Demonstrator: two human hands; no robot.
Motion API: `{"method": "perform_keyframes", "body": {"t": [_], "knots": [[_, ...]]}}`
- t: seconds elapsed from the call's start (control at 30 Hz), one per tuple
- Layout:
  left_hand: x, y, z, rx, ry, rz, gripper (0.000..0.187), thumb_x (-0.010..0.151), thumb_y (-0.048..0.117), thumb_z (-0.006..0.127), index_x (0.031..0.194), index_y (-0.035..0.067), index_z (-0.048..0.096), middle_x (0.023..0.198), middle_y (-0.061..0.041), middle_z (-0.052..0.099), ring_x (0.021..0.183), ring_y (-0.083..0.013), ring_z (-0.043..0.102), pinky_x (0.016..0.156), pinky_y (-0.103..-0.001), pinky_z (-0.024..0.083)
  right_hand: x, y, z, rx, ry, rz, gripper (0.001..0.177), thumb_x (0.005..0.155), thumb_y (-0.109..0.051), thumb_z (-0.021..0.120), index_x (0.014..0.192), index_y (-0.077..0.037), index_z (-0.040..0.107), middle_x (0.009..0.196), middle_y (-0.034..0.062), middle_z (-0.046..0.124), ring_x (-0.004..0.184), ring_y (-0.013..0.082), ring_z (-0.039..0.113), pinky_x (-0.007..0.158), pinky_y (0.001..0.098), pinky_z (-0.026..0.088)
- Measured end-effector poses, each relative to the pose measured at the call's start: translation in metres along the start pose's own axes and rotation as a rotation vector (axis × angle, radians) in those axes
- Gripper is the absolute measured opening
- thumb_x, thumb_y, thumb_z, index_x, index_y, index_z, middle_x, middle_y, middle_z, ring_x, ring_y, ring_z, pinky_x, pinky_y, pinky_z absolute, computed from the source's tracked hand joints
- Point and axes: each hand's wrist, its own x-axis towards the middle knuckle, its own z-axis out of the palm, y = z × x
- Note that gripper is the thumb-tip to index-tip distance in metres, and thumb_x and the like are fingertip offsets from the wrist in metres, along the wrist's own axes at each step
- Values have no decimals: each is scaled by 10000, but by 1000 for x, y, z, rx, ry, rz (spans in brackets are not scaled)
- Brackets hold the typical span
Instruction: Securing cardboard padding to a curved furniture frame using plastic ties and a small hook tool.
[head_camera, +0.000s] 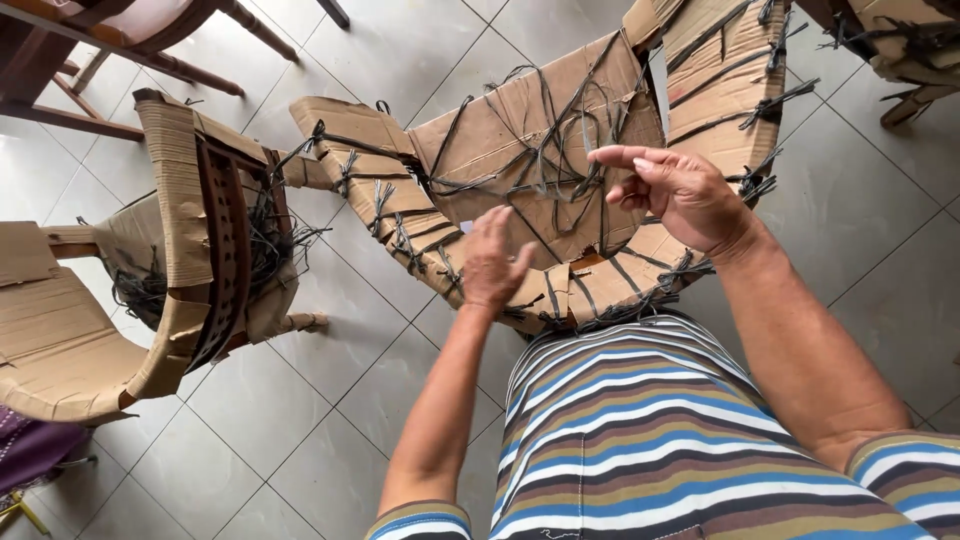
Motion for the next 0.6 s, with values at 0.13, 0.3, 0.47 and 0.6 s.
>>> {"method": "perform_keyframes", "body": {"t": [0.13, 0.3, 0.47, 0.6], "knots": [[4, 43, 30, -134, -25, -14, 686, 896, 330, 769, 1458, 35, 511, 1376, -241, 585, 1343, -423, 521, 1180, -531, 370, -7, 11, 10, -27, -12, 11, 427, 1052, -134, 445, 1420, 46, 563, 1368, 157, 672, 927, 182, 745, 781, 247, 592], [1, 77, 10, -564, -157, -326, 301, 1073, 346, 541, 863, 188, 688, 578, -42, 644, 681, -224, 678, 771, -383, 556, -18, -12, 31, -105, 79, -46, 429, 1040, -139, 482, 1435, 7, 566, 1339, 140, 678, 930, 171, 742, 752, 233, 600], [-5, 55, -13, -469, -272, -347, 259, 1032, 438, 613, 888, 263, 738, 605, -25, 635, 650, -170, 635, 690, -332, 545, -19, 16, -11, -513, 320, -159, 380, 1071, -124, 534, 1449, -111, 564, 1329, 72, 642, 1053, 111, 650, 859, 226, 530], [10, 87, -50, -366, -483, -262, 296, 988, 501, 628, 913, 233, 731, 758, -53, 735, 811, -323, 726, 747, -422, 567, -28, 5, 49, -806, 7, -188, 483, 1023, -200, 607, 1495, -178, 506, 1486, 100, 546, 1388, 302, 501, 1152, 535, 312]]}}
